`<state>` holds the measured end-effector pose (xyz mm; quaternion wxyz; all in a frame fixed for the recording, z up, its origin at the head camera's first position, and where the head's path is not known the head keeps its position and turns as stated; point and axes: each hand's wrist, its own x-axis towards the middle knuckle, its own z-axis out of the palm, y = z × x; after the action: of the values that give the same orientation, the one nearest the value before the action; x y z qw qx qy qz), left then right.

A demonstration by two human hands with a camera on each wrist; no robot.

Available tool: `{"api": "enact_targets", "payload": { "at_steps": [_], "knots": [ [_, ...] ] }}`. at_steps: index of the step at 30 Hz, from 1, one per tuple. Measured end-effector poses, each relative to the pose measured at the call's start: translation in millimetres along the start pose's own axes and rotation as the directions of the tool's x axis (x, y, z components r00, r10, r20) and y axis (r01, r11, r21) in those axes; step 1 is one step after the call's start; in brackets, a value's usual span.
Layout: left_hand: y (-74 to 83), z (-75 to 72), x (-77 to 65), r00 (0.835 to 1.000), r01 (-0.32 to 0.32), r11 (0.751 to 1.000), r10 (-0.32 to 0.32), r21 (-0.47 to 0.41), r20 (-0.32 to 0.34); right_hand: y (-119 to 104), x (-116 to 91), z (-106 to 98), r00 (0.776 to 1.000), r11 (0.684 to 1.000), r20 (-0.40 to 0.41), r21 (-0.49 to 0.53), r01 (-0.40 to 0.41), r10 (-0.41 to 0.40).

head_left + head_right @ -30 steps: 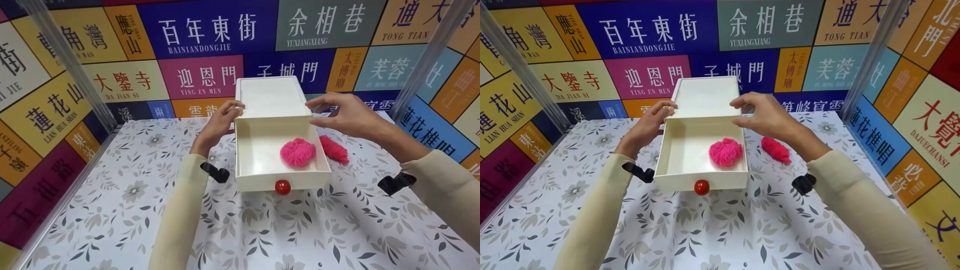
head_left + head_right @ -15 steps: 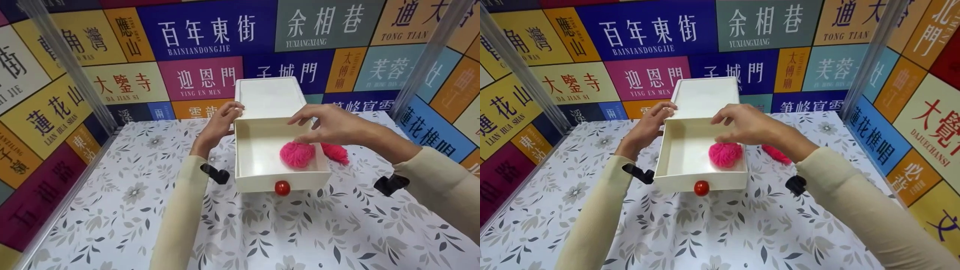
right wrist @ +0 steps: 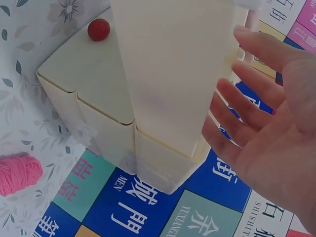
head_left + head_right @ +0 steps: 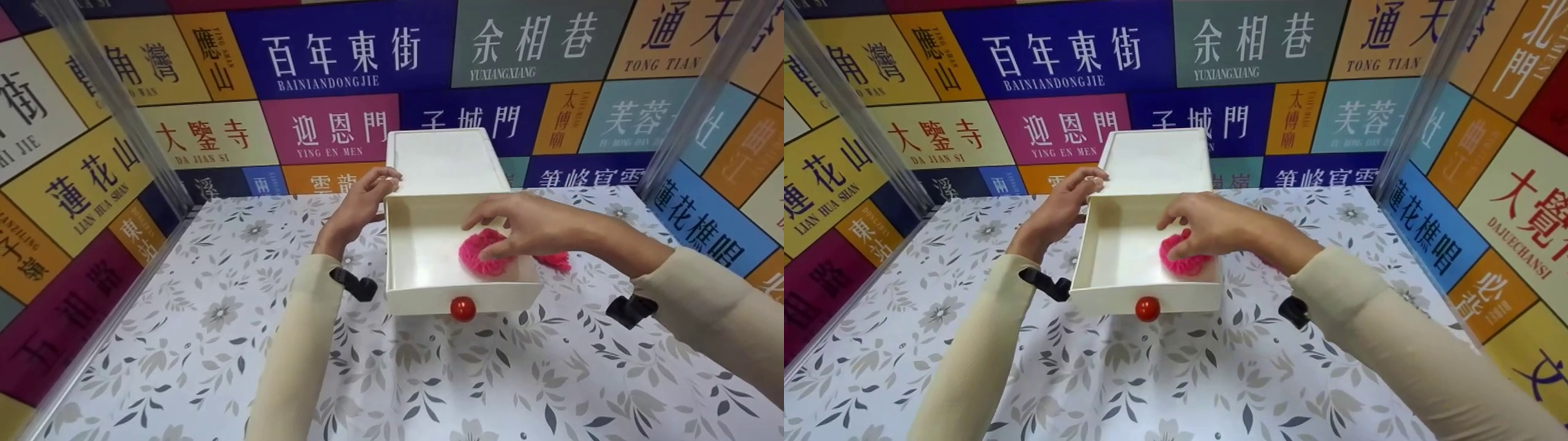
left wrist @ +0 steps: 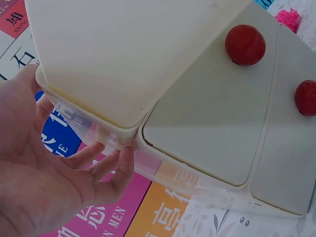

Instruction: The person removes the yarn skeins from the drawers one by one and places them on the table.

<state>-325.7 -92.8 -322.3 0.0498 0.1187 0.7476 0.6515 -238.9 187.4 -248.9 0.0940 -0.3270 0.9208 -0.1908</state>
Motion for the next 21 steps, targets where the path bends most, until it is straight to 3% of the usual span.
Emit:
{"api": "enact_targets", "payload": {
  "at_steps": [5, 13, 21],
  "knots": [
    [-0.1, 0.3, 0.0, 1.000, 0.001, 1.000, -0.001, 0.005, -0.001, 2.0, -0.4, 2.6, 0.999, 0.999, 0.031, -0.028, 0.033, -0.032],
    [-0.9, 2.2, 0.8, 1.000, -0.004, 1.000, 0.004, -0.001, 0.001, -1.2, 0.2, 4.0, 0.996, 0.993, 0.082, -0.115, -0.012, 0.021],
    [-0.5, 0.3, 0.2, 1.000, 0.004, 1.000, -0.004, -0.015, -0.011, -5.4, 10.0, 9.4, 0.992, 0.987, 0.129, -0.162, 0.014, 0.007]
  ]
}}
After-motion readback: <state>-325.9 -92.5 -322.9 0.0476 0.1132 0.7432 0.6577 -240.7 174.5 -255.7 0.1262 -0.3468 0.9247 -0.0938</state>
